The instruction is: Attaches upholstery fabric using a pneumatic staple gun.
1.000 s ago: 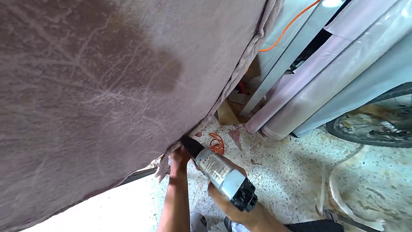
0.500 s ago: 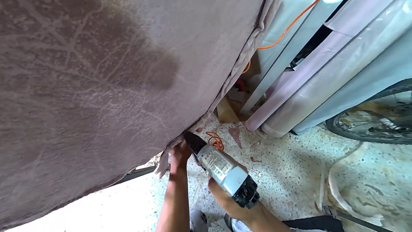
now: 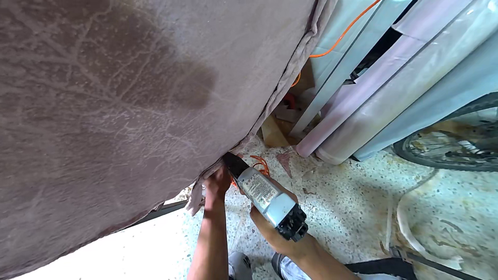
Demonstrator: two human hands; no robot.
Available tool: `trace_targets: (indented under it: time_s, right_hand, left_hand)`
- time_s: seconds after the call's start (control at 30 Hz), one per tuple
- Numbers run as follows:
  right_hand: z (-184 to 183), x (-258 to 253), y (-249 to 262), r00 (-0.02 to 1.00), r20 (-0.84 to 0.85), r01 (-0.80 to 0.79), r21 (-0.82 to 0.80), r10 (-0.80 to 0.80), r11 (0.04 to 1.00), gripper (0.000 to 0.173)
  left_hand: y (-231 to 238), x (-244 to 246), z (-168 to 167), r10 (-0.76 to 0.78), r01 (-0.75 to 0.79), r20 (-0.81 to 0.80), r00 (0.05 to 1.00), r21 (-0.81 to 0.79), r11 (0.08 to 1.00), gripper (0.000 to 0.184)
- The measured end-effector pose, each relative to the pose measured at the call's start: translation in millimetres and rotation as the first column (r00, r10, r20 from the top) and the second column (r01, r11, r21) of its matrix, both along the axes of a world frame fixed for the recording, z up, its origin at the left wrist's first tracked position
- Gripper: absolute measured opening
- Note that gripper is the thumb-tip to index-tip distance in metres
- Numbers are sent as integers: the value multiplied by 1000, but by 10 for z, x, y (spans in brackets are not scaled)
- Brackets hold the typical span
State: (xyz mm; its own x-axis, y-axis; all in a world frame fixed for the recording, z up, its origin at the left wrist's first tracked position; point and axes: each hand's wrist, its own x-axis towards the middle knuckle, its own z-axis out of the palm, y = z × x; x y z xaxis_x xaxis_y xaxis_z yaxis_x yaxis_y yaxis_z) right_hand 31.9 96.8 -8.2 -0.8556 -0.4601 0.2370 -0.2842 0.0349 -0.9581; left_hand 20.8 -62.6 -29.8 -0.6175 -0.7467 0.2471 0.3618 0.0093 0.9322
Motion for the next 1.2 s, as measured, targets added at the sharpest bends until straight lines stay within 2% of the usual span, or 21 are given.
trace_targets:
  time_s: [0.13,0.23,0.3,0.4,0.5,0.6,0.7,0.77,0.83,0.97,1.03,1.13,1.2]
  right_hand:
    - [69,-21,-21,1000,15,-6,8,6,1000,43]
    - [145,-38,59,1000,-22,-15,18,15,1000,45]
    - [201,-31,193,1000,-11,-1,-12,1,1000,42]
    - [224,-45,512,996,41,79,-46,-77,996,39]
    - [207,-159,788,962,108,252,11,-251,968,27]
    - [234,-380,960,921,158,358,15,-355,934,26]
    - [211,-562,1092,891,215,412,-16,-399,911,31]
    - [162,-620,1171,868,238,451,-8,-437,892,31]
    - [120,-651,1257,849,247,479,14,-467,878,30]
    - [32,-729,1376,841,249,489,31,-481,872,28]
    - [-5,-769,1415,832,244,499,64,-499,864,25]
    - [-59,-837,1454,816,255,512,101,-519,853,24]
    - [-73,-886,1476,813,263,512,101,-519,853,24]
  left_hand:
    - [-27,-3,-81,38,-38,-3,999,66,997,18]
    - [-29,-55,-62,-10,22,-129,992,87,996,16]
    - [-16,-129,-39,-8,25,-190,982,84,996,23]
    - [-6,-274,-14,-4,11,-274,962,24,1000,36]
    - [-39,-383,-24,-31,12,-395,918,-49,999,29]
    - [-18,-420,-31,35,-41,-472,881,-3,999,30]
    - [40,-440,-125,-64,34,-438,897,-76,997,31]
    - [70,-520,-143,-121,78,-408,905,-122,989,26]
    - [108,-684,-90,-123,82,-402,908,-116,990,19]
    - [183,-876,26,-159,86,-391,907,-197,977,20]
    - [230,-911,69,-113,54,-420,901,-148,987,25]
    - [406,-934,206,-51,60,-445,894,6,998,31]
    - [473,-981,182,-59,70,-453,889,8,998,34]
